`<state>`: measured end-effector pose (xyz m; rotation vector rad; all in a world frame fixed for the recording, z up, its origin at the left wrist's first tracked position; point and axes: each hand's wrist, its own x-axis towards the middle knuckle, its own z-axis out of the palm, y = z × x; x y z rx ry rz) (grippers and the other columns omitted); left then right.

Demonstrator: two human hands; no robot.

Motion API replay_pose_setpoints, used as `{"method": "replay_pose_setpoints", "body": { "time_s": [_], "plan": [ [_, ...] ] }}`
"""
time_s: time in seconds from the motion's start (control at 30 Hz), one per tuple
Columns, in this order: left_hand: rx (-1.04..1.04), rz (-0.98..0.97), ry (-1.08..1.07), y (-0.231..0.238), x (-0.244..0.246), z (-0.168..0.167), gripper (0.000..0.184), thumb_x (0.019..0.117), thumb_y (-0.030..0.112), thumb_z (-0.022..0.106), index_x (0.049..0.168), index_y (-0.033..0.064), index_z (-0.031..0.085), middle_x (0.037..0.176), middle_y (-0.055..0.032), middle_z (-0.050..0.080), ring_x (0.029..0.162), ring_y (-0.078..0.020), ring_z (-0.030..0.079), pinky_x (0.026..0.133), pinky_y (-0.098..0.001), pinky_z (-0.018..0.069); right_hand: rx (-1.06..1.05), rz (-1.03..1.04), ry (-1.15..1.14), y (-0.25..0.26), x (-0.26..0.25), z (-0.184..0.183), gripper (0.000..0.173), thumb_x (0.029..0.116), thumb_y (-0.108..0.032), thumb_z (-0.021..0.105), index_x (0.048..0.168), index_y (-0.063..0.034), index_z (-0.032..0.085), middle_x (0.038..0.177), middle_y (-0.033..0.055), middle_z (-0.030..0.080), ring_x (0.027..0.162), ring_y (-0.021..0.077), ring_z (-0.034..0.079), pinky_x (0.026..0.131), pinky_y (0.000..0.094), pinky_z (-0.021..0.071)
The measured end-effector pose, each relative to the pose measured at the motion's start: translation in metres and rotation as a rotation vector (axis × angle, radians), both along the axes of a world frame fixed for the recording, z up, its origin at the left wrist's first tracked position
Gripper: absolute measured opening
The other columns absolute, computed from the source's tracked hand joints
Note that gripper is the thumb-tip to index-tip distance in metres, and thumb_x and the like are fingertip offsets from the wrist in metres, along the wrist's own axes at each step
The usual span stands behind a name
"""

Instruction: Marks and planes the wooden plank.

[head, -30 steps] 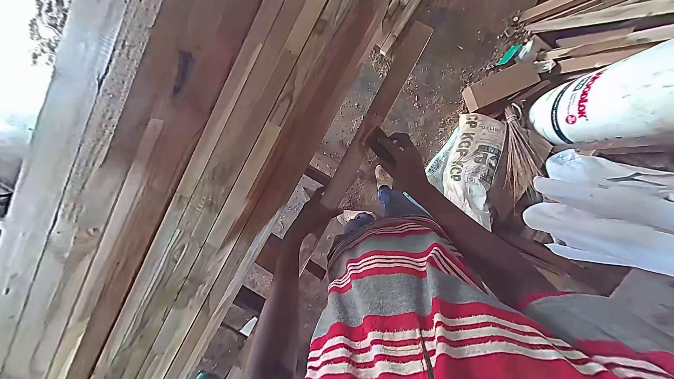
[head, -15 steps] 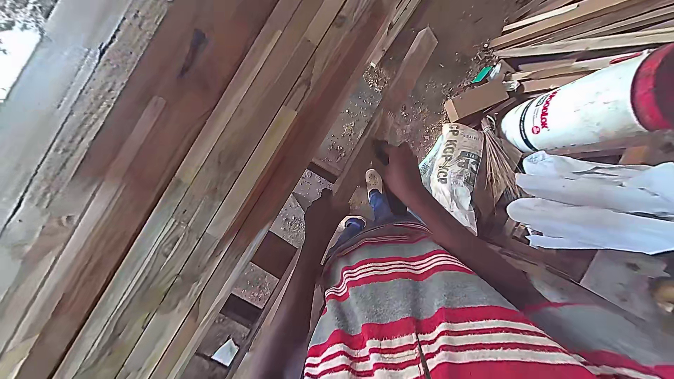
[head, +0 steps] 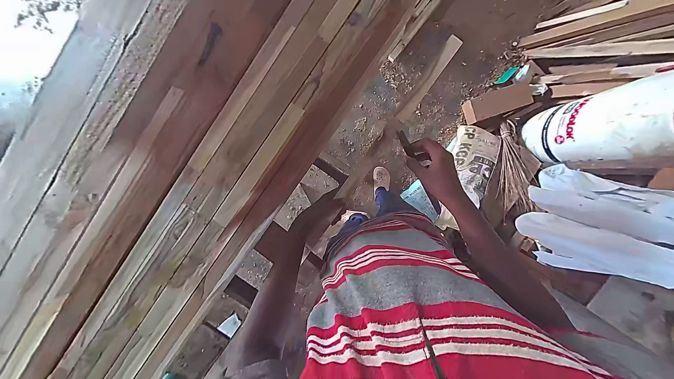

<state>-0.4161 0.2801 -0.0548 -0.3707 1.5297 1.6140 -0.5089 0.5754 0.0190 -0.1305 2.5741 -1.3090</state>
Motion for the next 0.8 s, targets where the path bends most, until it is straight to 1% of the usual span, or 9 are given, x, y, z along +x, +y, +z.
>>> {"method": "replay_pose_setpoints", "body": {
  "time_s": [0.1, 0.17, 0.23, 0.3, 0.37, 0.5, 0.6, 0.7, 0.8],
  "plan": [
    [0.077, 0.011, -0.050, -0.004, -0.001, -0.004, 0.037, 0.0992, 0.027, 0.050, 0.131, 0.0079, 0.048, 0.074, 0.0035, 0.060, 0.059, -0.0043, 0.059, 0.057, -0.0194, 0.0521, 0.063, 0.009, 0.112, -0.009, -0.011, -0.019, 0.045, 0.0941, -0.021, 0.074, 0.135, -0.0038, 0.064, 0.119, 0.0236, 0.062, 0.097, 0.0320, 0.067, 0.082, 0.0457, 0.0581],
    [-0.031, -0.070, -0.037, -0.005, -0.001, 0.002, 0.043, 0.1039, 0.023, 0.051, 0.142, 0.0057, 0.041, 0.090, -0.0007, 0.065, 0.072, -0.0069, 0.065, 0.068, -0.0226, 0.0568, 0.176, 0.043, 0.125, -0.021, -0.013, -0.027, 0.050, 0.0938, -0.019, 0.075, 0.140, -0.0048, 0.061, 0.126, 0.0268, 0.060, 0.101, 0.0384, 0.066, 0.084, 0.0514, 0.0572],
    [-0.147, -0.122, -0.047, -0.002, -0.001, 0.012, 0.052, 0.1042, 0.020, 0.057, 0.149, 0.0055, 0.036, 0.098, -0.0049, 0.065, 0.075, -0.0087, 0.066, 0.069, -0.0250, 0.0573, 0.335, 0.110, 0.112, -0.034, -0.007, -0.027, 0.055, 0.0932, -0.021, 0.076, 0.142, -0.0035, 0.059, 0.127, 0.0300, 0.057, 0.099, 0.0431, 0.067, 0.081, 0.0537, 0.0584],
    [-0.302, -0.116, -0.015, 0.003, 0.003, 0.011, 0.054, 0.1000, 0.026, 0.068, 0.145, 0.0058, 0.047, 0.091, -0.0064, 0.064, 0.064, -0.0089, 0.061, 0.060, -0.0258, 0.0542, 0.520, 0.185, 0.008, -0.047, 0.005, -0.008, 0.056, 0.0943, -0.025, 0.075, 0.142, -0.0022, 0.058, 0.130, 0.0314, 0.054, 0.102, 0.0458, 0.066, 0.080, 0.0549, 0.0582],
    [-0.428, -0.152, 0.073, 0.007, 0.008, 0.011, 0.055, 0.0962, 0.036, 0.072, 0.140, 0.0069, 0.054, 0.095, -0.0095, 0.065, 0.068, -0.0122, 0.060, 0.065, -0.0318, 0.0535, 0.638, 0.207, -0.099, -0.054, 0.015, 0.021, 0.048, 0.0950, -0.028, 0.074, 0.133, -0.0014, 0.064, 0.128, 0.0308, 0.054, 0.099, 0.0452, 0.066, 0.078, 0.0551, 0.0575],
    [-0.652, -0.247, 0.183, 0.019, 0.013, 0.020, 0.065, 0.0923, 0.048, 0.070, 0.138, 0.0044, 0.057, 0.111, -0.0212, 0.069, 0.102, -0.0338, 0.068, 0.091, -0.0573, 0.0527, 0.584, -0.003, -0.172, -0.042, -0.013, 0.040, 0.044, 0.0972, -0.034, 0.069, 0.130, -0.0053, 0.068, 0.125, 0.0294, 0.062, 0.100, 0.0441, 0.068, 0.085, 0.0592, 0.0555],
    [-0.761, -0.284, 0.205, 0.027, 0.018, 0.025, 0.067, 0.0917, 0.053, 0.069, 0.134, 0.0019, 0.057, 0.103, -0.0237, 0.069, 0.098, -0.0404, 0.067, 0.086, -0.0619, 0.0527, 0.458, -0.105, -0.195, -0.051, -0.019, 0.032, 0.040, 0.1001, -0.033, 0.065, 0.126, -0.0021, 0.068, 0.118, 0.0288, 0.064, 0.107, 0.0439, 0.065, 0.090, 0.0605, 0.0526],
    [-0.795, -0.307, 0.199, 0.030, 0.017, 0.028, 0.066, 0.0923, 0.052, 0.068, 0.132, 0.0012, 0.057, 0.101, -0.0237, 0.069, 0.097, -0.0409, 0.068, 0.084, -0.0615, 0.0529, 0.409, -0.073, -0.228, -0.063, 0.016, 0.029, 0.040, 0.1008, -0.032, 0.066, 0.125, -0.0007, 0.067, 0.117, 0.0304, 0.060, 0.102, 0.0451, 0.064, 0.084, 0.0597, 0.0540],
    [-0.820, -0.297, 0.211, 0.035, 0.021, 0.029, 0.062, 0.0923, 0.052, 0.068, 0.125, -0.0004, 0.059, 0.098, -0.0239, 0.068, 0.095, -0.0415, 0.067, 0.082, -0.0617, 0.0527, 0.387, 0.002, -0.272, -0.055, 0.035, 0.027, 0.033, 0.0990, -0.031, 0.069, 0.117, -0.0033, 0.073, 0.107, 0.0236, 0.066, 0.097, 0.0382, 0.067, 0.083, 0.0554, 0.0546]
  ]
}}
